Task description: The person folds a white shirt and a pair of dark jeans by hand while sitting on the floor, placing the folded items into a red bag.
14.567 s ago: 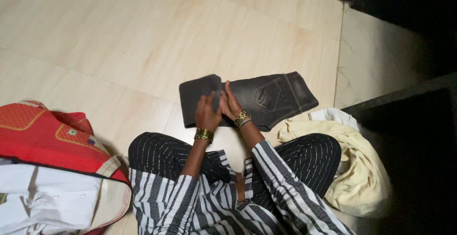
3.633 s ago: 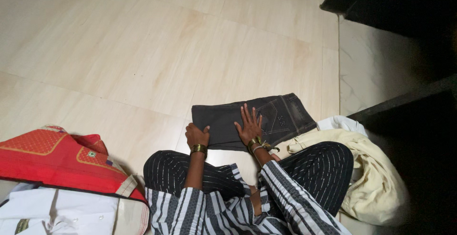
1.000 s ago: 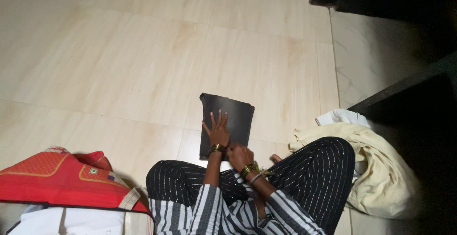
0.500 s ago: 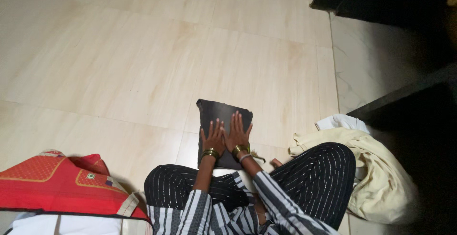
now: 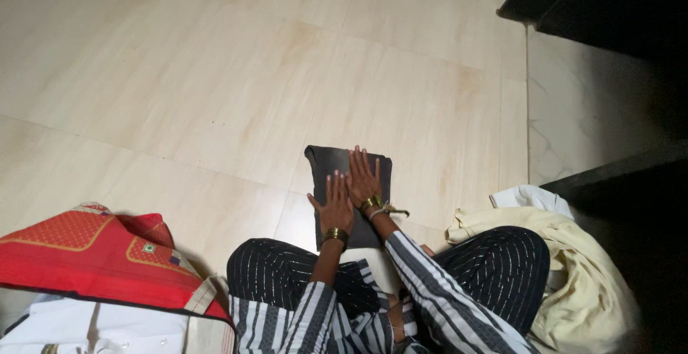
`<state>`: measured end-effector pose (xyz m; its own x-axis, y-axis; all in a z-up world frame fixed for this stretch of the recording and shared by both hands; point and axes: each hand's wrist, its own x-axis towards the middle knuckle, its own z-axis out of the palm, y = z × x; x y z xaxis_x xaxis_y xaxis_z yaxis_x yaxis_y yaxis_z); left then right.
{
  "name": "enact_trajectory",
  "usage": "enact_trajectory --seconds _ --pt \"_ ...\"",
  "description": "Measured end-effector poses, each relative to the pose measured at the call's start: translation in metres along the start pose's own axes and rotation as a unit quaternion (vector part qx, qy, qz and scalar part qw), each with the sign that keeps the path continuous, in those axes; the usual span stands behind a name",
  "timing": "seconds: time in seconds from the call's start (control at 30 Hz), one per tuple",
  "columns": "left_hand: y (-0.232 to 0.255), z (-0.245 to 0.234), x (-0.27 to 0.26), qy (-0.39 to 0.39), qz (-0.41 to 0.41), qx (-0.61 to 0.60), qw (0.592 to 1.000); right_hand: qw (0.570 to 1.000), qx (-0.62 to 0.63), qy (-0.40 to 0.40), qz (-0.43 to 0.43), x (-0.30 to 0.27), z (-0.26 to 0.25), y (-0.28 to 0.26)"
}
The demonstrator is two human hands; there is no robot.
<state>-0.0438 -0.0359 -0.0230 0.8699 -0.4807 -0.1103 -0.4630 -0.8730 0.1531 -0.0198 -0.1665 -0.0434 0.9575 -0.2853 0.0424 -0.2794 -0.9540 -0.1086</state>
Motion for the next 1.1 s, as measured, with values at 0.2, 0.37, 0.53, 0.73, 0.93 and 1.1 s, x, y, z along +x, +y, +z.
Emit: enact_trajectory --seconds 0.2,0.37,0.53,0.73,0.93,1.1 --pt "-0.035 0.049 0.009 0.178 -0.07 -0.326 0.926 0.997 0.033 -0.062 0.016 -0.122 -0.029 -0.046" --pt "-0.034 0.041 0.008 0.127 -0.063 -0.309 0.94 0.99 0.026 -0.135 0.033 -0.109 -0.043 -0.059" --pt "-0.028 0.031 0.007 0.17 -0.039 -0.215 0.961 0.998 -0.003 -0.067 0.005 -0.01 -0.009 -0.045" --pt "-0.02 0.02 0.006 0.146 -0.066 -0.234 0.959 0.999 0.036 0.001 -0.023 0.055 0.023 -0.03" --pt "-0.022 0.019 0.004 0.143 -0.077 -0.233 0.959 0.999 0.041 -0.007 -0.032 -0.012 0.008 -0.03" --pt "-0.02 0.031 0.003 0.154 -0.078 -0.224 0.959 0.997 0.033 -0.063 0.03 -0.11 -0.02 -0.038"
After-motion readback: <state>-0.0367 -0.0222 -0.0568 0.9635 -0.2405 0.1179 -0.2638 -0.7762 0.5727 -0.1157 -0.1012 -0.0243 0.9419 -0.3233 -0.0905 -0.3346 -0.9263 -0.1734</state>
